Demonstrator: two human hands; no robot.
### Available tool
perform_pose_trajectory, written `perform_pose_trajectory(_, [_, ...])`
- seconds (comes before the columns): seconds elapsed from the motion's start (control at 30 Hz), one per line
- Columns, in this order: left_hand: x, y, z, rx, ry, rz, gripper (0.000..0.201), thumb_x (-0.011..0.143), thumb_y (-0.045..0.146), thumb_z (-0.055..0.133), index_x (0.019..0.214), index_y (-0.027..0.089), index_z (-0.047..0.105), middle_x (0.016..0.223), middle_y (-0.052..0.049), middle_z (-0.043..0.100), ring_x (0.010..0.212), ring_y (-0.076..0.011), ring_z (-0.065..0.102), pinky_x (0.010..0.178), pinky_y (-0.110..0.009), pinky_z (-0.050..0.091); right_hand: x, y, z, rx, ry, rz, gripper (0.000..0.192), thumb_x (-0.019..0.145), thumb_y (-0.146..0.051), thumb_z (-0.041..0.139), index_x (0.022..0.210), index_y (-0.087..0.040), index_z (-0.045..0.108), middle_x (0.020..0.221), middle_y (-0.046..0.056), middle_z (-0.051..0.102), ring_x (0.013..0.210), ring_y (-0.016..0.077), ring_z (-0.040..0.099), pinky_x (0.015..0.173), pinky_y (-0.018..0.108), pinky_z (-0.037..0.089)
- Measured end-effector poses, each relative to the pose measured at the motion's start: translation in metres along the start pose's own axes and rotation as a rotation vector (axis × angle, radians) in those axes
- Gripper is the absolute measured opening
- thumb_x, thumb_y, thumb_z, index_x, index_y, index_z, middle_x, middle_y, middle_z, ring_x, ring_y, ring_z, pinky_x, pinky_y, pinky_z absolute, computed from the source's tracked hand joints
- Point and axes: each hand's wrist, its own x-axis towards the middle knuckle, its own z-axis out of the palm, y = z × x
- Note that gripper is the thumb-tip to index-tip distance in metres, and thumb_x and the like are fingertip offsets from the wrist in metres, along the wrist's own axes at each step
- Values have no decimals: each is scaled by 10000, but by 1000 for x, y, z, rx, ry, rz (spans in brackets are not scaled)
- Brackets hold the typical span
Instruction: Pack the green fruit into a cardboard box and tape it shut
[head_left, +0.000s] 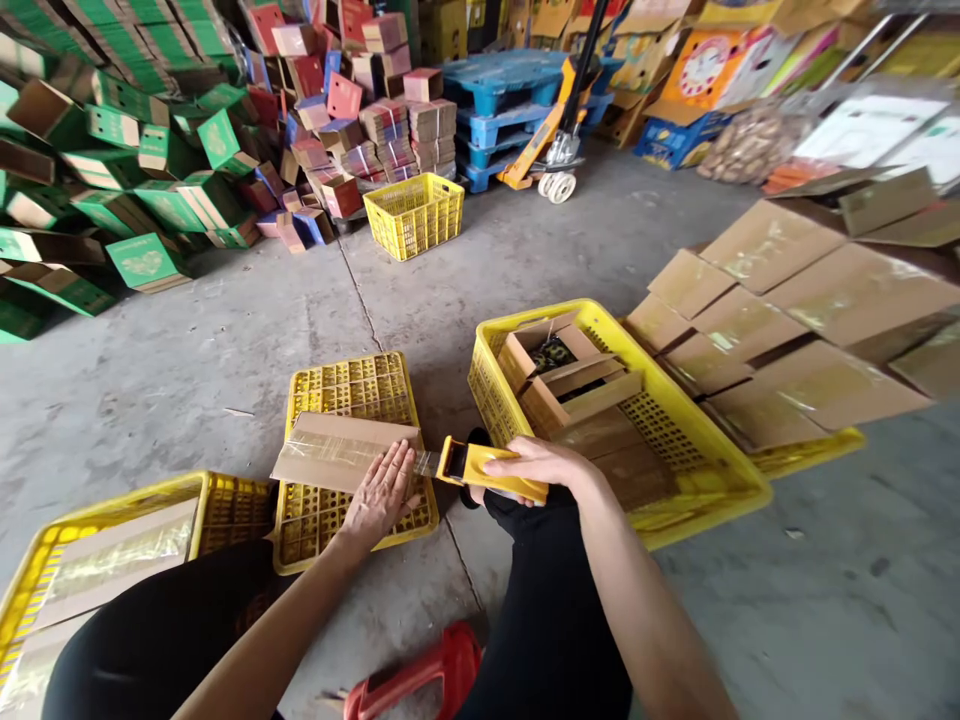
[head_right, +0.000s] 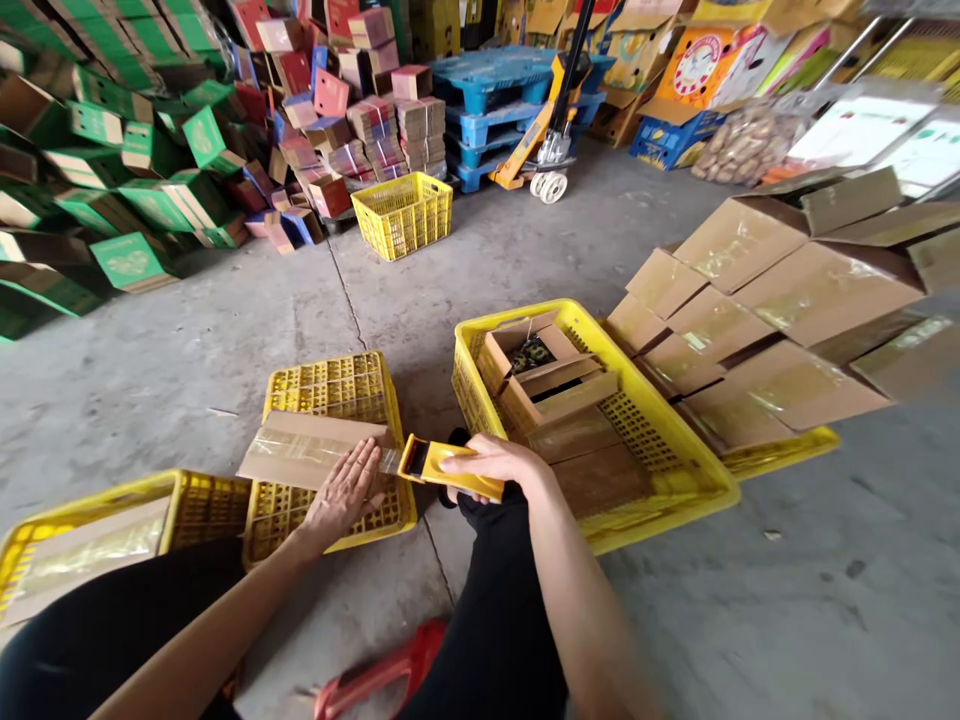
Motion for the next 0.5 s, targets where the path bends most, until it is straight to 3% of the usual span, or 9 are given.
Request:
perform_pose_trajectory(0.3, [-3,-1,-1,6,0,19,847,1083,443,477,1711,114,15,1684,-212,355,1563,-327,367,1264,-483,334,3,18,-4,-13,9,-6,665,748,-855,692,811,-193,701,639,58,730,593,192,688,556,253,543])
perform_pose_trajectory(0.5, [-2,1,-7,-2,-45,12,856,1069,446,507,1718,160,29,1709,-199,306,1566,-339,359,1264,-497,338,-1,18,-4,14,-3,10,590,807,-761,719,905,-179,715,856,91,807,682,186,728,626,245,552])
